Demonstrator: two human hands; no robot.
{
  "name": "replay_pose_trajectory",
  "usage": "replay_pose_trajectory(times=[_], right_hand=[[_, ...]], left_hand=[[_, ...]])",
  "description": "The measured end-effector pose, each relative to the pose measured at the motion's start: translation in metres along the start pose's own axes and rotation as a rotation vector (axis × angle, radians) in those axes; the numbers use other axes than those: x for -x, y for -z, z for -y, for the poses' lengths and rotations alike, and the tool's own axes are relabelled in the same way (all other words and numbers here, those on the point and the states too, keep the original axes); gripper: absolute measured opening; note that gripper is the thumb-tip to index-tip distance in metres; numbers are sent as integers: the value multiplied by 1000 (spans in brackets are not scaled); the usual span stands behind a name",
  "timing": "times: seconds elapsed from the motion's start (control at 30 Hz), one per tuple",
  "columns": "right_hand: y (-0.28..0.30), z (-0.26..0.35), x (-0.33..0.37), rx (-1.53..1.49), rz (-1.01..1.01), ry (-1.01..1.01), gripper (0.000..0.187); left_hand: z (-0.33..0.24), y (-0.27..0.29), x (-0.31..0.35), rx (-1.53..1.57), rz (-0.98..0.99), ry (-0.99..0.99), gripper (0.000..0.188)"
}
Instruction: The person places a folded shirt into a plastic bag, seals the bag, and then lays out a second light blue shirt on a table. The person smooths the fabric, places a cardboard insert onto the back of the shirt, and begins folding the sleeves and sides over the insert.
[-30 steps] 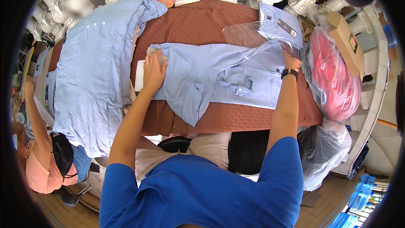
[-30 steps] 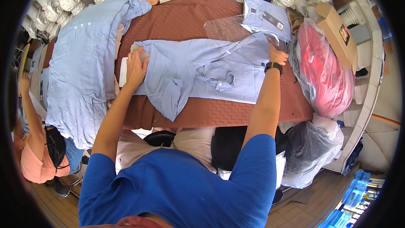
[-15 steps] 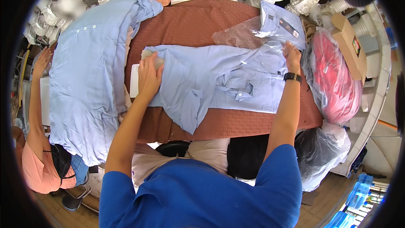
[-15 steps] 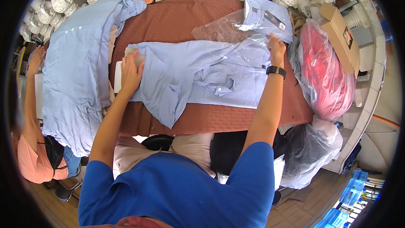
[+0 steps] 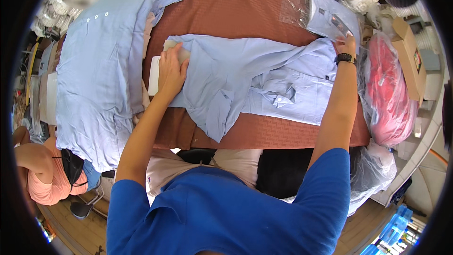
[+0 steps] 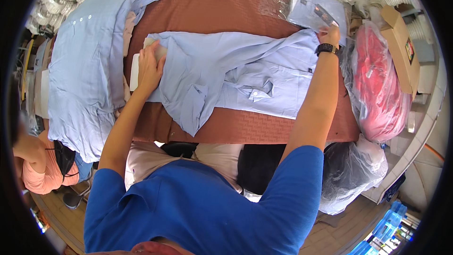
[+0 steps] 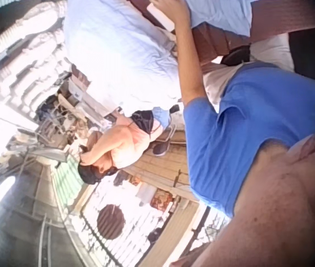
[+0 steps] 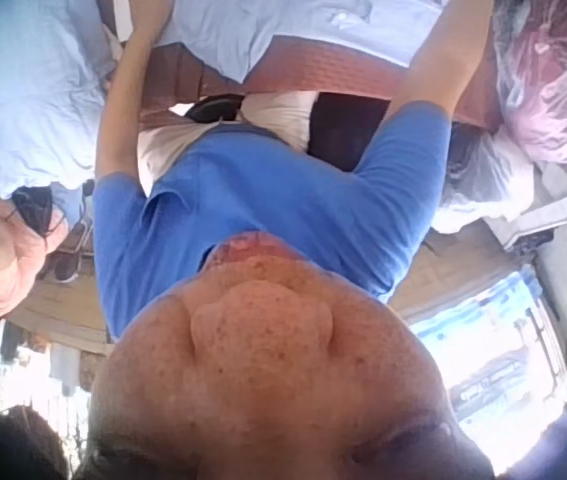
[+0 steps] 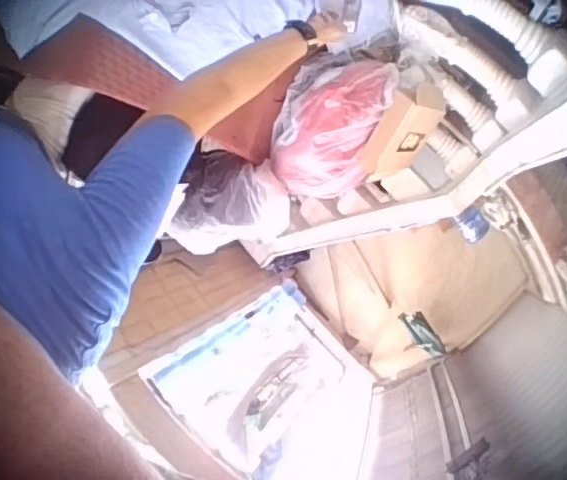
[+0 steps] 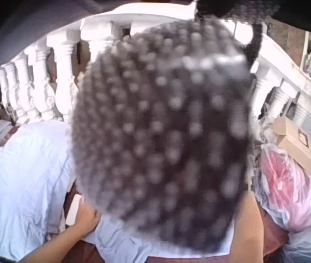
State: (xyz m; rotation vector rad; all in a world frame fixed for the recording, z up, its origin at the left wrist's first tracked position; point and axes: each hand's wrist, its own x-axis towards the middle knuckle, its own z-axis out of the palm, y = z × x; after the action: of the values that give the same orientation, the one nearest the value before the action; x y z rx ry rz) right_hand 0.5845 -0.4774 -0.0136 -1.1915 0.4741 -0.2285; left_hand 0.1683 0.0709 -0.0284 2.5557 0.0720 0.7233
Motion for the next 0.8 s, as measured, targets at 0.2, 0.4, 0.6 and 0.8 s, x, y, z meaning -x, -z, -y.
replay_pose_trajectory(times=[0.2, 0.4, 0.6, 0.8], right_hand=[[3, 31, 24, -65, -16, -66, 44], [-51, 8, 185, 1061, -700, 654, 70], [-81, -78, 451, 747, 1150, 1020, 56], [-90, -140, 541, 955, 1269, 886, 18]], left_hand=[[-4, -6, -3, 49, 2, 2, 51], [-1, 1, 3, 69, -7, 87, 40], [6, -2, 5, 102, -22, 108, 39], [9, 1, 3, 204, -60, 87, 50]])
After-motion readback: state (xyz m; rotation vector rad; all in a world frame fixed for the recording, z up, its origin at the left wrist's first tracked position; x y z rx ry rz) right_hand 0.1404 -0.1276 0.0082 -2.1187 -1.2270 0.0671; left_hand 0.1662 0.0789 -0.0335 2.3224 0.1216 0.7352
